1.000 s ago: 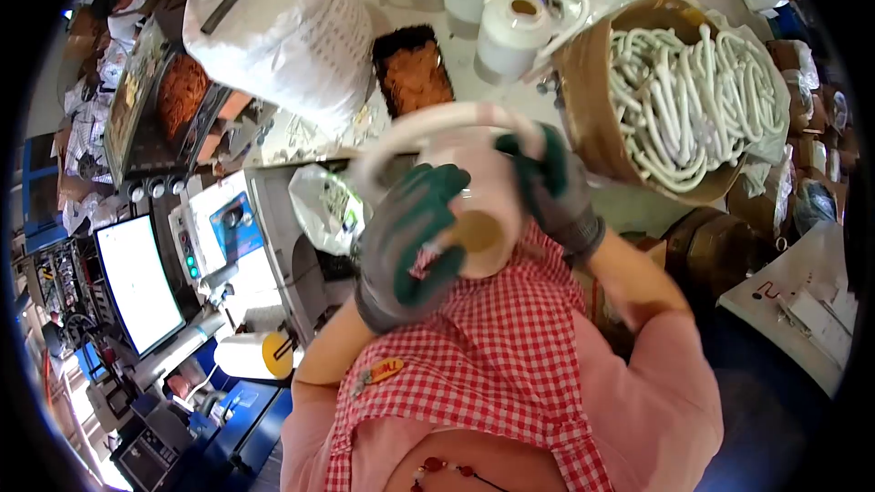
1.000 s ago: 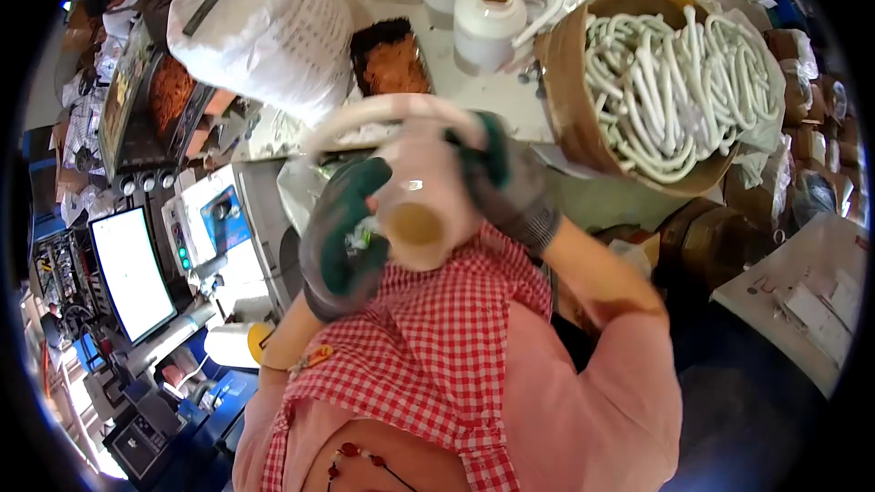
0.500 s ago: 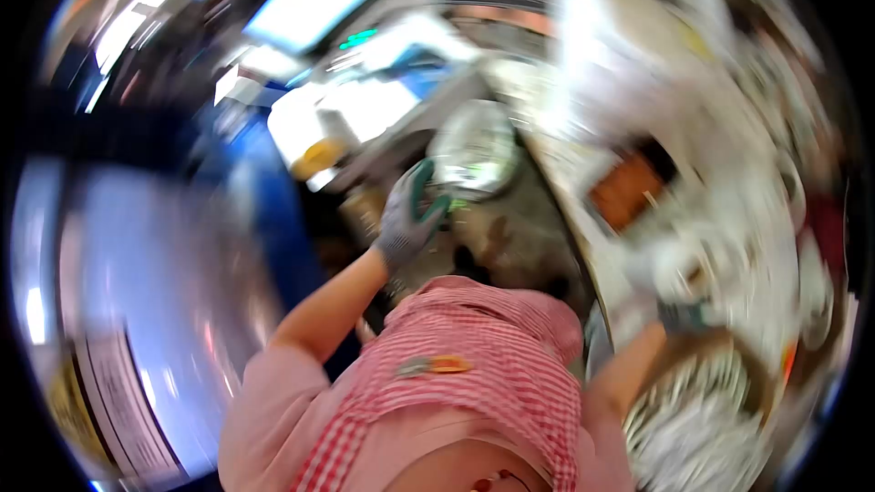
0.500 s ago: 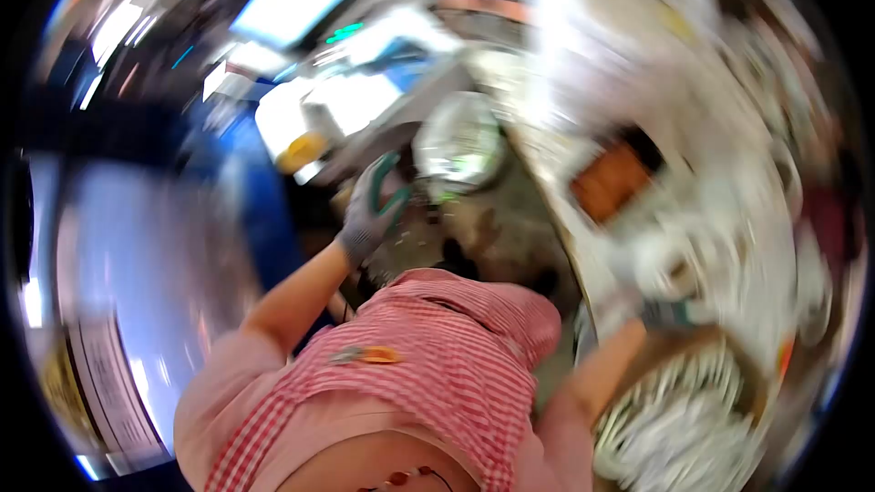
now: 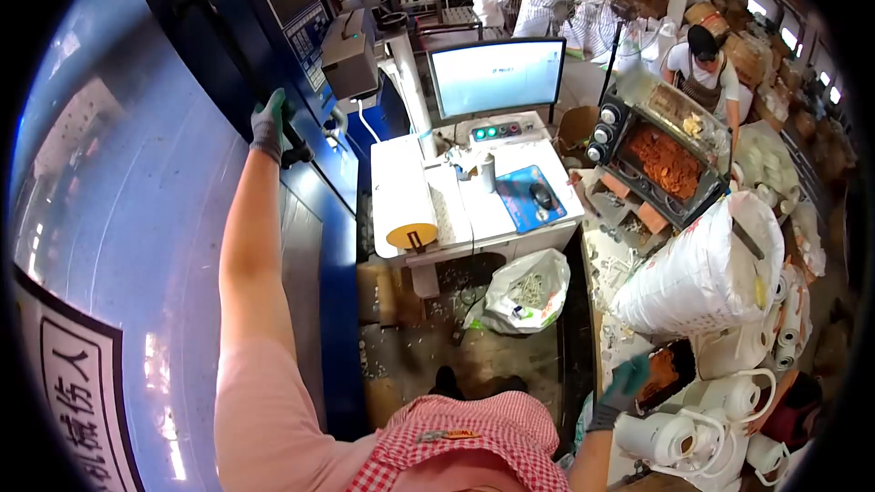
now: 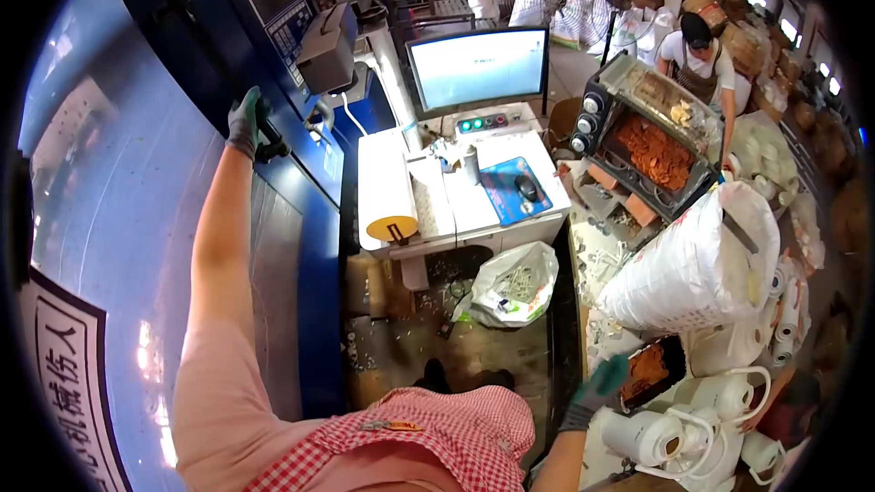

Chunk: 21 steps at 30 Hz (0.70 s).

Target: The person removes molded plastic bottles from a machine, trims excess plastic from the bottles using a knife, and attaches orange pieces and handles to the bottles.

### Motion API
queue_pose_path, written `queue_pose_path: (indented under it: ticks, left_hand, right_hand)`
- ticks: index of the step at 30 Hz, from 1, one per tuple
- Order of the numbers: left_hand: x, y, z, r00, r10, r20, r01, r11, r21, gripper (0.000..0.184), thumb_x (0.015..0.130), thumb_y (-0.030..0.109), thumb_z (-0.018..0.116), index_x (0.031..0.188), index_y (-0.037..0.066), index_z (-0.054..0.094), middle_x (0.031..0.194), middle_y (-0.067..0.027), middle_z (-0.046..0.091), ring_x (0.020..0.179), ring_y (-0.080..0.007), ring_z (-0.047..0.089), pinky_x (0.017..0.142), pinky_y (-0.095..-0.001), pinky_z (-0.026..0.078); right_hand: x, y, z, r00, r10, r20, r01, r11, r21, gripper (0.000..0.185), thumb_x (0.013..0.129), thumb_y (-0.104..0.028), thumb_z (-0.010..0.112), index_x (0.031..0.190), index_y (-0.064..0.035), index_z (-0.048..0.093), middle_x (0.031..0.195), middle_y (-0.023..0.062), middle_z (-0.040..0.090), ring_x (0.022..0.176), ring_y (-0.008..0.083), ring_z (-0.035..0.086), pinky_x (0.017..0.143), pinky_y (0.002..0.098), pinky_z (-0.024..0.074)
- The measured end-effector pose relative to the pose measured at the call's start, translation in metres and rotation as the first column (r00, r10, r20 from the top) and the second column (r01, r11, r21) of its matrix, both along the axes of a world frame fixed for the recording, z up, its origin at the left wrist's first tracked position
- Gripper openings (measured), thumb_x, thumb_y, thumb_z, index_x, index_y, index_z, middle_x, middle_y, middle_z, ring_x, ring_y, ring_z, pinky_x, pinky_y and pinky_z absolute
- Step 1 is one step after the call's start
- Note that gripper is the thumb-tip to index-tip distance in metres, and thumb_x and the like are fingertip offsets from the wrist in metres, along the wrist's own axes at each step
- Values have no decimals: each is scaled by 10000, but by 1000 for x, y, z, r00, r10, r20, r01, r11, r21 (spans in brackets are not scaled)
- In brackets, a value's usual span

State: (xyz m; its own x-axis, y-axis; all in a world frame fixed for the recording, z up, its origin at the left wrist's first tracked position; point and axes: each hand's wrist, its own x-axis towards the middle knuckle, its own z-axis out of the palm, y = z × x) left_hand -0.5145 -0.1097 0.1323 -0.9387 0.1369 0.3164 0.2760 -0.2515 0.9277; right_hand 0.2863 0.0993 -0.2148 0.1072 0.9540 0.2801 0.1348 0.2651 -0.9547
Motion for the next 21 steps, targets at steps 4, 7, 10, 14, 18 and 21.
queue_pose_path:
  ticks: [4, 7, 10, 14, 18, 21]
  left_hand:
    - [55, 3, 9, 990, 137, -22, -137, 990, 14, 252, 799, 228, 800, 814, 90, 590, 629, -7, 538, 503, -142, 509, 518, -306, 473]
    - [102, -20, 6, 969, 244, 40, -244, 970, -6, 362, 758, 331, 832, 873, 64, 615, 652, -22, 582, 504, -152, 561, 483, -296, 458]
    - [175, -54, 8, 965, 240, 103, -243, 970, 22, 239, 823, 258, 779, 888, 73, 642, 675, -24, 602, 519, -134, 577, 497, -278, 464]
    - [275, -109, 2, 950, 298, 90, -306, 948, 92, 144, 848, 142, 743, 896, 70, 628, 655, -10, 567, 545, -106, 565, 503, -274, 461]
    - [383, -165, -12, 999, 41, -36, -30, 966, 255, 301, 931, 320, 634, 759, 84, 561, 642, -71, 553, 520, -177, 546, 494, -299, 417]
    - [426, -218, -16, 973, -187, -135, 222, 920, 322, 350, 924, 361, 638, 734, 74, 570, 615, -80, 557, 514, -198, 554, 502, -321, 441]
  right_hand:
    - [-121, -15, 108, 867, 498, 7, -497, 867, -27, 247, 927, -8, 578, 1174, -10, 574, 1077, 61, 610, 954, 131, 570, 865, 273, 468]
    - [-182, -3, 77, 728, 686, 2, -675, 717, -173, 245, 936, -36, 590, 1179, -6, 573, 1078, 62, 617, 965, 127, 572, 868, 276, 472]
    - [-272, -14, 70, 483, 856, -185, -861, 425, -280, 204, 941, -91, 610, 1123, 2, 609, 1026, 49, 620, 928, 121, 576, 854, 274, 475]
    - [-406, -62, 126, 40, 999, 13, -980, 42, -193, 160, 904, -120, 625, 1024, -19, 657, 985, 107, 639, 880, 211, 629, 799, 313, 501]
    - [-516, -135, 143, -345, 932, 108, -938, -346, -14, 132, 920, -126, 624, 964, -10, 670, 954, 109, 659, 825, 181, 640, 738, 301, 523]
    - [-560, -238, 178, -585, 743, -326, -720, -661, -213, 152, 957, -135, 593, 966, 5, 651, 920, 91, 669, 768, 136, 621, 684, 283, 513]
